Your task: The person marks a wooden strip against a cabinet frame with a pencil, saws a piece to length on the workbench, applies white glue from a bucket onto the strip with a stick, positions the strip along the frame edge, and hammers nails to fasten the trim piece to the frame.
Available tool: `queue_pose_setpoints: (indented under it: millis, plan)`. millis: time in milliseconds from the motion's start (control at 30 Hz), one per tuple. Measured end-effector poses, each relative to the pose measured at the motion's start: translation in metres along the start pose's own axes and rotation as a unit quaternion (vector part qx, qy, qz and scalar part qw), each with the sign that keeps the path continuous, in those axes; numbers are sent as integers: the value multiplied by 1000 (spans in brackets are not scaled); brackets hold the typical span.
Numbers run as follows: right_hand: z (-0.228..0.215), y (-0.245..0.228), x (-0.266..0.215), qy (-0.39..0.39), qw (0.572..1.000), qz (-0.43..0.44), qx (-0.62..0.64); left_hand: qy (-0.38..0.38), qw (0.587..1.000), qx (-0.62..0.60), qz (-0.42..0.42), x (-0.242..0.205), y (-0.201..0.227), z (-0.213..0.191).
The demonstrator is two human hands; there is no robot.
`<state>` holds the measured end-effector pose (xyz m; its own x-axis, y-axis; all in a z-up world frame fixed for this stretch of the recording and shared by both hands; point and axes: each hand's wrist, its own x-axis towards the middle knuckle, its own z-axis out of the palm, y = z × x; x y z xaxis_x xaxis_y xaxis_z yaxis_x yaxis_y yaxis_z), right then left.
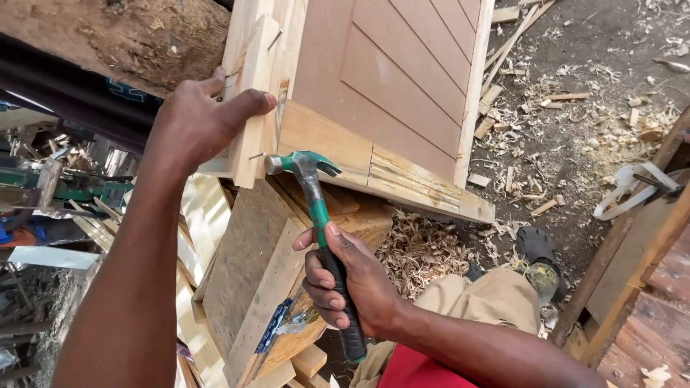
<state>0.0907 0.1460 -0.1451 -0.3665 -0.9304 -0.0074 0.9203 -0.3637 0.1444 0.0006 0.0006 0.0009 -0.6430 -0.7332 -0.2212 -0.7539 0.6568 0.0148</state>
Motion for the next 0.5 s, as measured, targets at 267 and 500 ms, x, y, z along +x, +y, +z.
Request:
queue_pose_setpoints:
  millis: [267, 500]
  plan:
    - [-11, -5, -8, 38, 915, -160, -368, 4, 1000, 10, 7, -4, -2, -3]
    - [-26, -21, -16, -14, 682, -396, -615, -3, 1000, 14, 22, -3, -3, -2]
